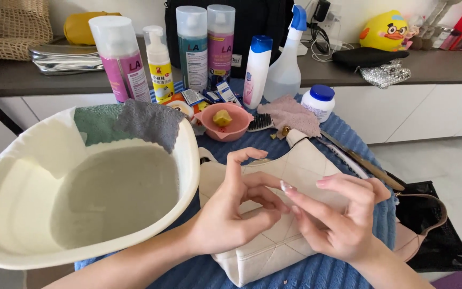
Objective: Cleaning a white quilted leather bag by wiping it with a sponge and cleaning solution at a workbench.
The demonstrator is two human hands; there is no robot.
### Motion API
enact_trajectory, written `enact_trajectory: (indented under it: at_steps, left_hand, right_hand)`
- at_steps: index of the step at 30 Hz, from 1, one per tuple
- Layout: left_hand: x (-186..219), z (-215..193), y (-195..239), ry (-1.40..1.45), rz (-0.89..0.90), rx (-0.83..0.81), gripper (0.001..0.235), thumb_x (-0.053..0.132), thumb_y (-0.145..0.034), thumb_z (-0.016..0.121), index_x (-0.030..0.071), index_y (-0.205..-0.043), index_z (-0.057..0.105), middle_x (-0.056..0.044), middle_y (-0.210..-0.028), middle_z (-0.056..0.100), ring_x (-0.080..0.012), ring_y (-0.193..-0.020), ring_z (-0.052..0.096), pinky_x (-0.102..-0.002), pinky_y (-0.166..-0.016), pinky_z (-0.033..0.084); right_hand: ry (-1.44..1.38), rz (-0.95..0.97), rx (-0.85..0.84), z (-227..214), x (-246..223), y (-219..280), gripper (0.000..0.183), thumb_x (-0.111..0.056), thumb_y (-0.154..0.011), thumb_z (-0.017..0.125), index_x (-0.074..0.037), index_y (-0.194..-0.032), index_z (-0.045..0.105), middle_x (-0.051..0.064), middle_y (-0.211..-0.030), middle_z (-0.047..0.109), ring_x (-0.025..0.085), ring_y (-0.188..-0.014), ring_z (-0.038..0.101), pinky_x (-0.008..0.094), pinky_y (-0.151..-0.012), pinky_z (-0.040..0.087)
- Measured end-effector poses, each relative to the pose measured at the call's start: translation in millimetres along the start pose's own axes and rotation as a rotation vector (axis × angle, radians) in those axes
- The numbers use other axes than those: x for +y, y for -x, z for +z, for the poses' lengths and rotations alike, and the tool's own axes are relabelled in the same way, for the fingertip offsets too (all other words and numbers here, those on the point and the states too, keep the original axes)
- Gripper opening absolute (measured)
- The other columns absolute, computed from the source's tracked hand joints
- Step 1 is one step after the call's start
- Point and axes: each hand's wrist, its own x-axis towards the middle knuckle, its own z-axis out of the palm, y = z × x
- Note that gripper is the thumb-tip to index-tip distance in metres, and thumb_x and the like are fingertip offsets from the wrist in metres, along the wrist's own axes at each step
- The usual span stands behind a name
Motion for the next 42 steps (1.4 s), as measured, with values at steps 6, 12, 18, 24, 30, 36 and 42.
enact_trajectory:
  at_steps: [6,12,18,24,30,36,42]
  left_hand:
    - [-2,1,-1,0.0,0.012,0.0,0.066,-0.005,-0.088,0.067,0.009,-0.136,0.023,-0.013,-0.119,0.065,-0.0245,-0.089,0.076,-0.032,-0.09,0.062]
    - [-6,-1,-1,-0.068,0.003,-0.003,0.064,-0.005,-0.088,0.067,0.009,-0.134,0.024,-0.012,-0.12,0.066,-0.0248,-0.09,0.078,-0.033,-0.089,0.063]
    - [-10,-3,-1,-0.152,-0.017,0.034,0.05,0.004,-0.098,0.061,0.011,-0.133,0.027,-0.012,-0.125,0.064,-0.0215,-0.101,0.077,-0.025,-0.069,0.063]
    - [-25,-7,-1,-0.078,-0.099,0.089,0.044,0.008,-0.102,0.054,0.011,-0.136,0.026,-0.015,-0.127,0.058,-0.0214,-0.102,0.075,-0.028,-0.084,0.063]
    - [-31,-9,0,-0.029,-0.07,0.133,0.036,0.018,-0.106,0.047,0.009,-0.135,0.027,-0.016,-0.127,0.06,-0.0233,-0.098,0.078,-0.032,-0.095,0.059]
    - [-29,-10,-1,-0.002,-0.16,0.164,0.042,0.031,-0.104,0.047,0.012,-0.136,0.028,-0.017,-0.131,0.057,-0.0237,-0.108,0.076,-0.034,-0.1,0.058]
    - [-28,-9,-2,-0.03,-0.052,0.154,0.04,0.031,-0.105,0.045,0.011,-0.134,0.026,-0.02,-0.133,0.054,-0.0248,-0.107,0.075,-0.037,-0.101,0.058]
  right_hand:
    - [-0.097,0.059,0.008,3,7,15,0.021,-0.022,-0.095,0.066,-0.015,-0.111,0.077,0.011,-0.114,0.046,0.023,-0.093,0.059,0.037,-0.097,0.04]
    - [-0.2,0.047,0.021,-4,9,21,0.015,-0.023,-0.09,0.065,-0.021,-0.102,0.074,0.005,-0.111,0.051,0.017,-0.087,0.06,0.038,-0.097,0.034]
    - [-0.135,-0.162,-0.302,-18,-2,25,0.036,-0.049,-0.097,0.056,-0.03,-0.12,0.076,-0.008,-0.121,0.061,0.01,-0.104,0.062,0.037,-0.099,0.028]
    - [-0.336,-0.089,-0.415,-17,-12,17,0.045,-0.043,-0.1,0.054,-0.005,-0.117,0.071,0.015,-0.125,0.069,0.032,-0.116,0.068,0.049,-0.093,0.054]
    - [-0.693,-0.18,-0.612,-24,-15,-9,0.043,-0.035,-0.106,0.052,-0.003,-0.124,0.072,0.014,-0.13,0.074,0.028,-0.122,0.072,0.046,-0.106,0.055]
    - [-0.662,-0.259,-0.73,-8,-39,-1,0.075,-0.056,-0.113,0.019,0.002,-0.146,0.055,0.024,-0.15,0.057,0.045,-0.141,0.05,0.06,-0.118,0.035]
    - [-0.717,-0.091,-0.625,-10,-30,-21,0.054,-0.04,-0.109,0.038,-0.001,-0.135,0.064,0.014,-0.133,0.072,0.035,-0.125,0.067,0.051,-0.108,0.05]
